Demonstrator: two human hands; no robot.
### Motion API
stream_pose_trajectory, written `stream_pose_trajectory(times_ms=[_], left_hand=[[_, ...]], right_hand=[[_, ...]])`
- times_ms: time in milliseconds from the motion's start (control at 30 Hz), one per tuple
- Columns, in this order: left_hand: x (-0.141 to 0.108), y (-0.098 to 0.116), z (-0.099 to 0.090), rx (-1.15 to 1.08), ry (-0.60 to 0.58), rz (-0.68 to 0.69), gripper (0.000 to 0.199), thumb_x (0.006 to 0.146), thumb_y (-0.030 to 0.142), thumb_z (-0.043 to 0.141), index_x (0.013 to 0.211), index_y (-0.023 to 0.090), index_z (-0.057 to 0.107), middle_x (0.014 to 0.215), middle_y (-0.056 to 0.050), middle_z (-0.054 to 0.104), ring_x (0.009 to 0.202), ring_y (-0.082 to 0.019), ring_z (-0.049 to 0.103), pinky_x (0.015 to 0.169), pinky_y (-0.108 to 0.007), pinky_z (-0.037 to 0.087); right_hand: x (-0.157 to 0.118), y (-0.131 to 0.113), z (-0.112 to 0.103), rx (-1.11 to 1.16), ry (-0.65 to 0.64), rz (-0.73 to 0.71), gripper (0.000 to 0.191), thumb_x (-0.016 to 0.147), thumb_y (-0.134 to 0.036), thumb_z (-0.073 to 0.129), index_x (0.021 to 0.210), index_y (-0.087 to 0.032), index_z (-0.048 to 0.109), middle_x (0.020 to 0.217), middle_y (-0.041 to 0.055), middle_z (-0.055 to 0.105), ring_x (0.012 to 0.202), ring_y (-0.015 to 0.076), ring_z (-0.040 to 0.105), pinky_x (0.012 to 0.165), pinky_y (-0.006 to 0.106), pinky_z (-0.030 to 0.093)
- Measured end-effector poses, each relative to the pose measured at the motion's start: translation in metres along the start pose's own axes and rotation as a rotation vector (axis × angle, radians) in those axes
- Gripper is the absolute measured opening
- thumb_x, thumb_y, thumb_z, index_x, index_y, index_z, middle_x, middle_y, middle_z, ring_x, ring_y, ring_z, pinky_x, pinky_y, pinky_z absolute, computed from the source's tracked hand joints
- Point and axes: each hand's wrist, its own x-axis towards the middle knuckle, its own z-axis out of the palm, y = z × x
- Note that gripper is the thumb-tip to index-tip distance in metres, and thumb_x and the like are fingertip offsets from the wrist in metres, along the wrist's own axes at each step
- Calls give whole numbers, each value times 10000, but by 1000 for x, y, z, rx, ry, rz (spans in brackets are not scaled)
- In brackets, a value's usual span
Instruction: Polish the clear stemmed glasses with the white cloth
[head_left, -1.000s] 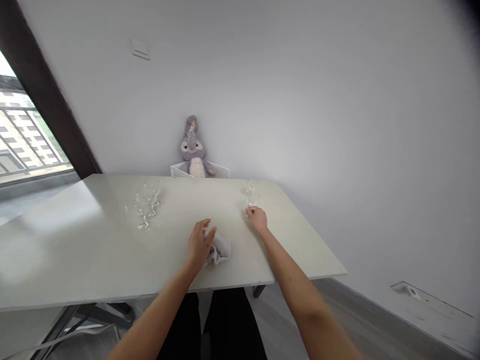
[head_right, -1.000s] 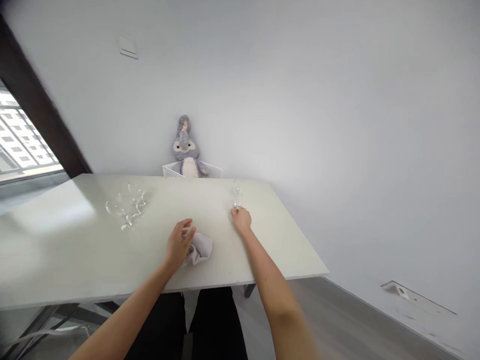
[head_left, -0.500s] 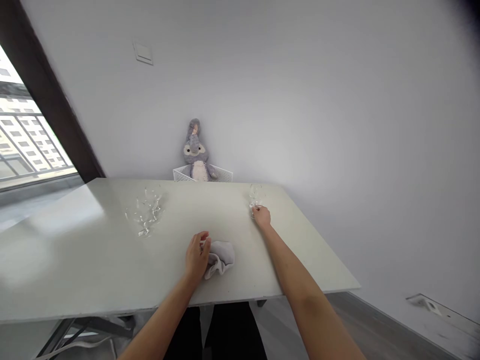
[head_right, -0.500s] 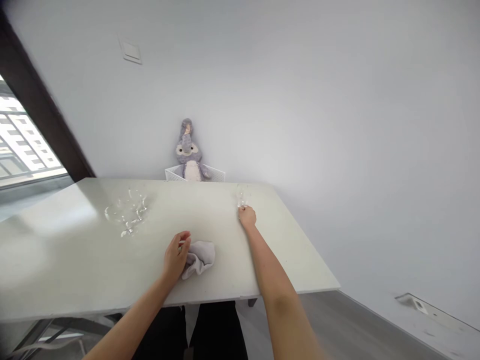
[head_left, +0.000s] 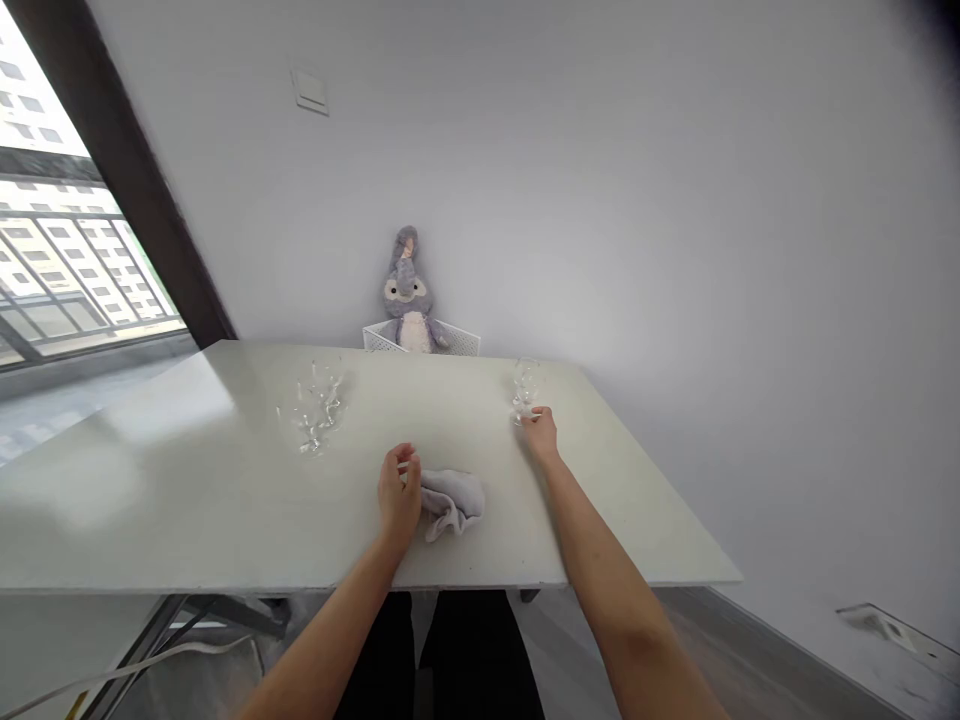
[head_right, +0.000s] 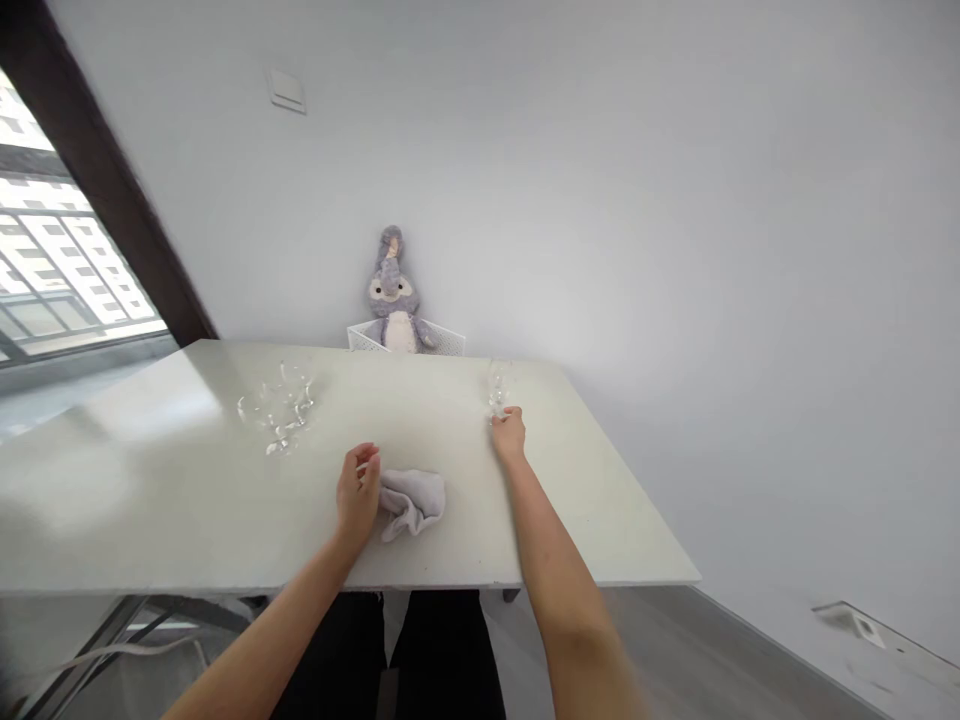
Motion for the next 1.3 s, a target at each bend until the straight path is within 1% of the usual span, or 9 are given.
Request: stream_pose_trajectory(times_ms=[167, 233, 333, 433, 533, 767, 900, 1100, 1300], left_hand=[[12, -1, -11, -326, 372, -139, 286, 765, 286, 487, 1038, 200, 470, 758, 11, 509, 712, -104, 518, 699, -251, 436], [24, 0, -24, -515, 495, -245, 283, 759, 241, 477, 1039, 213, 447, 694, 41, 479, 632, -75, 499, 654, -219, 442], [49, 4, -51, -816, 591, -508, 259, 792, 233, 436, 1047, 265, 410, 719, 46, 495, 575, -44, 493, 608, -176, 446], [76, 8, -76, -939, 548, -661, 226, 843, 275, 349, 1066, 241, 356, 757, 4, 513, 572, -64, 533, 586, -217, 481], [97, 9, -91, -1027, 468, -760, 249, 875, 342, 259, 1089, 220, 297, 858, -77, 541, 670, -134, 603, 583, -307, 515], [116, 0, -103, -1316, 280, -787, 368, 858, 520, 189, 956, 212, 365, 1100, -169, 476, 942, -233, 594, 611, -382, 546], [117, -1, -109, -1358, 308, -770, 266, 874, 428, 275, 874, 177, 363, 1042, -145, 492, 933, -189, 592, 622, -303, 562], [100, 7, -109, -1312, 325, -814, 220, 863, 384, 342, 854, 165, 366, 995, -124, 496, 907, -166, 592, 619, -270, 573], [61, 25, -88, -1216, 173, -812, 186, 832, 319, 418, 781, 140, 423, 976, -156, 529, 960, -216, 580, 641, -287, 571]], right_hand=[[-92, -48, 0, 27, -212, -280, 310, 814, -414, 429, 722, -161, 583, 646, 0, 574, 593, 116, 496, 576, 222, 349], [-126, -63, -2, -101, -306, -466, 352, 844, -468, 378, 833, -199, 605, 735, 10, 595, 634, 124, 518, 588, 236, 345], [-156, -71, -7, -282, -338, -565, 400, 833, -529, 378, 1082, -267, 548, 922, 41, 581, 753, 154, 546, 607, 247, 361], [-162, -67, -6, -348, -423, -654, 339, 805, -476, 478, 1092, -311, 552, 956, 40, 552, 832, 177, 534, 621, 250, 385], [-159, -55, 0, -279, -460, -722, 242, 802, -277, 531, 1034, -302, 597, 934, 31, 553, 870, 171, 520, 682, 255, 409], [-147, -28, -13, -18, -394, -766, 272, 754, -49, 447, 783, -212, 662, 887, 49, 585, 863, 164, 511, 773, 305, 413], [-143, -20, -29, 129, -317, -647, 266, 728, -58, 413, 768, -208, 629, 882, 34, 603, 848, 162, 524, 782, 313, 400], [-140, -17, -49, 370, -248, -238, 101, 715, -174, 435, 698, -192, 533, 610, -33, 515, 564, 120, 458, 527, 222, 345], [-152, -12, -54, 879, -340, 106, 24, 635, -187, 507, 658, -185, 502, 532, -54, 458, 469, 96, 386, 459, 213, 288]])
